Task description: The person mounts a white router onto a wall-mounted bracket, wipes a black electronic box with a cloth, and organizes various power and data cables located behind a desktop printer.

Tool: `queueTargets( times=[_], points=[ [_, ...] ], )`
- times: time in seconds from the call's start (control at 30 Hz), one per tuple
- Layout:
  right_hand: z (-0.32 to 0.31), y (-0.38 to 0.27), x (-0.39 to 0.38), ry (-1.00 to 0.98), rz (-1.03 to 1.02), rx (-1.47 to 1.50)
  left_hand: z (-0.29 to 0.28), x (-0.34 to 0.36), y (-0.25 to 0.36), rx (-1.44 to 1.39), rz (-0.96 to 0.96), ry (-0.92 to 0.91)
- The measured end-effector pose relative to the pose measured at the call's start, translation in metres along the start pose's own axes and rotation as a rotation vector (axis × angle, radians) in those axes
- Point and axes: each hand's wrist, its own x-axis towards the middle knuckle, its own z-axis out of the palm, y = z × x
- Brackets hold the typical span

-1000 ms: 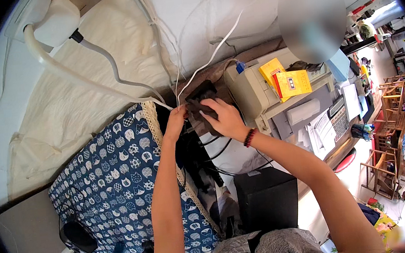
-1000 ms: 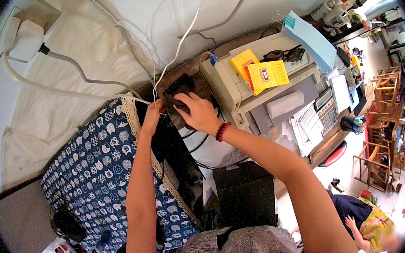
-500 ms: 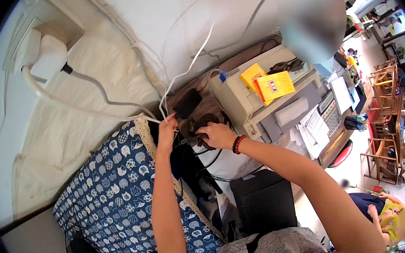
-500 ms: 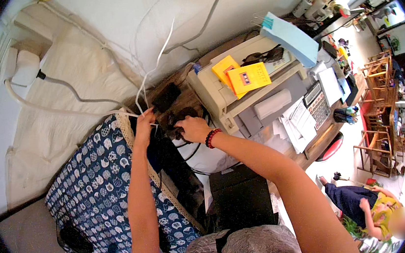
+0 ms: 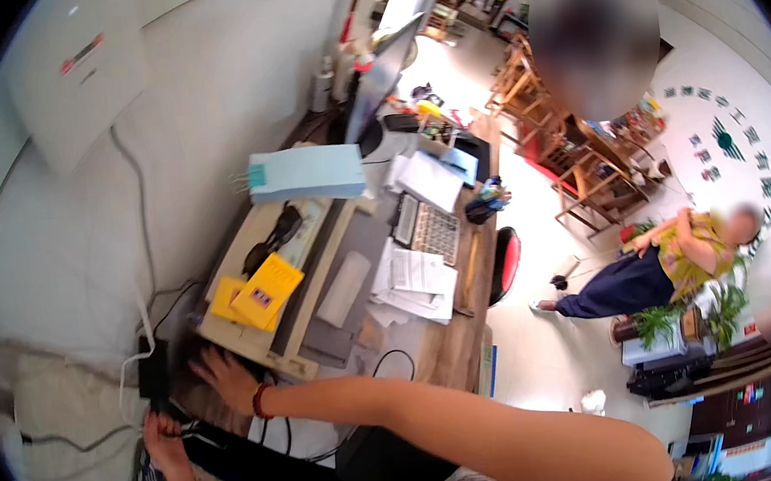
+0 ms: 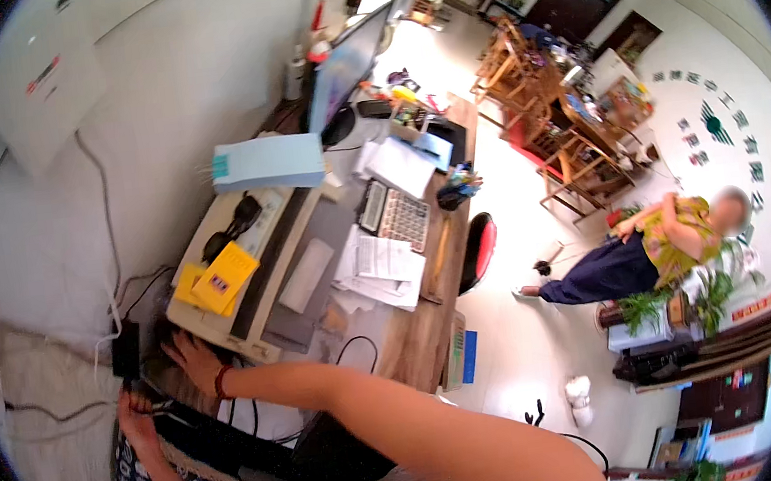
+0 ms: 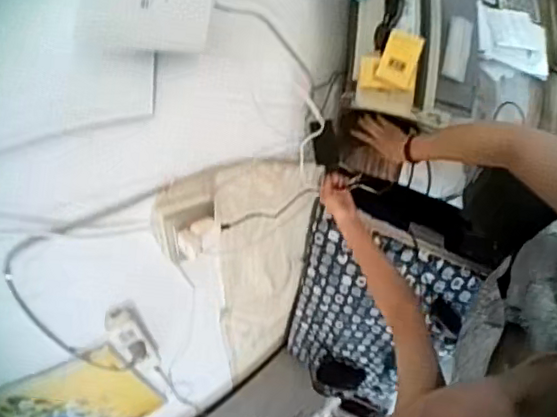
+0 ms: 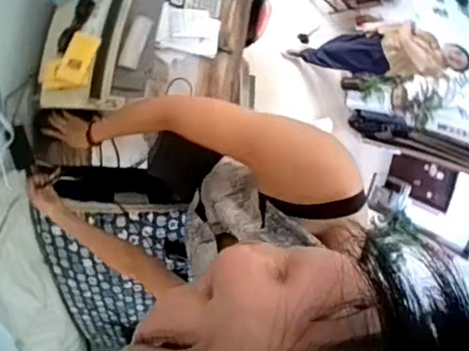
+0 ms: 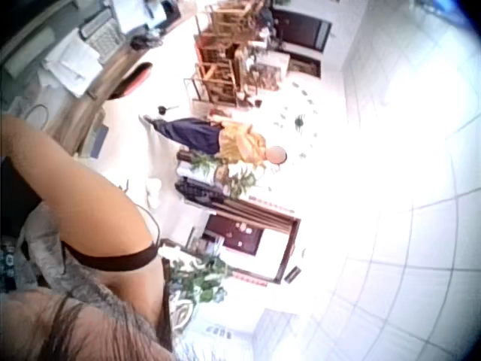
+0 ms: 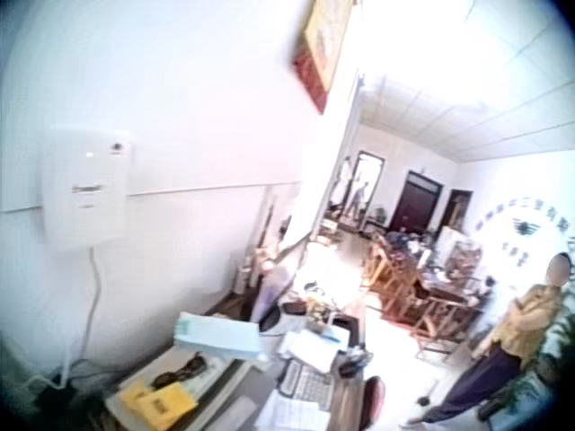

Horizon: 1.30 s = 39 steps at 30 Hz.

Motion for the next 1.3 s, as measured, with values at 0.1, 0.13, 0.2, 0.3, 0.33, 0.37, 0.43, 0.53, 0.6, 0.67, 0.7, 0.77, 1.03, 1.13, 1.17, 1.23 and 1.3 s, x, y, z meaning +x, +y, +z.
queueTargets(
  times=[0.1,0.13,0.2,0.3,0.33,0.37,0.43,0.53,0.6,0.67,0.7,0.77,1.03,1.13,1.17,1.23,1.3],
  points=[
    [0.006,0.001,-0.001,0.045,-0.179,-0.093,0.014,-0.011,0.013,0.013,-0.017,0.178],
    [0.003,-0.019,0.006,0.091,-0.198,0.049,-0.017,-0.009,0.016,-0.052,-0.006,0.088],
    [-0.008,-0.024,0.026,-0.136,0.161,0.785,-0.040,-0.009,0.001,-0.160,0.038,0.138],
    [-0.002,-0.013,0.030,-0.061,0.193,0.751,0.000,-0.005,0.002,-0.149,0.057,0.107],
    [0.018,0.005,0.023,0.028,-0.173,-0.147,0.024,0.000,0.005,-0.156,0.027,0.065],
    [0.031,0.001,0.023,-0.020,-0.221,-0.403,0.025,-0.001,0.008,-0.181,0.013,0.090],
    [0.038,-0.018,0.030,-0.096,-0.260,-0.676,0.033,-0.011,0.019,-0.121,0.025,0.121],
    [0.004,-0.052,0.053,0.006,-0.369,-0.674,0.018,-0.030,0.030,-0.145,0.064,0.146],
    [0.013,-0.027,0.070,-0.046,-0.235,-0.861,0.038,-0.022,0.027,-0.150,0.046,0.141],
    [0.011,-0.031,0.079,-0.283,-0.163,-0.952,0.037,-0.023,0.028,-0.141,0.054,0.139],
    [0.011,-0.036,0.082,-0.318,-0.141,-0.955,0.036,-0.024,0.026,-0.138,0.063,0.149],
    [0.008,-0.042,0.083,-0.384,-0.116,-0.949,0.036,-0.023,0.025,-0.135,0.062,0.162],
    [0.012,0.004,0.033,-0.180,-0.426,-0.606,0.047,-0.011,0.023,-0.213,0.071,0.123],
    [-0.012,0.003,0.004,-0.262,-0.520,-0.399,0.041,-0.015,0.024,-0.220,0.087,0.170],
    [-0.019,0.008,-0.005,-0.295,-0.550,-0.381,0.039,-0.014,0.022,-0.213,0.089,0.170],
    [-0.031,0.015,-0.015,-0.371,-0.590,-0.319,0.035,-0.012,0.022,-0.181,0.096,0.172],
    [-0.038,0.018,-0.012,-0.560,-0.558,-0.245,0.033,-0.013,0.024,-0.132,0.108,0.178]
  ],
)
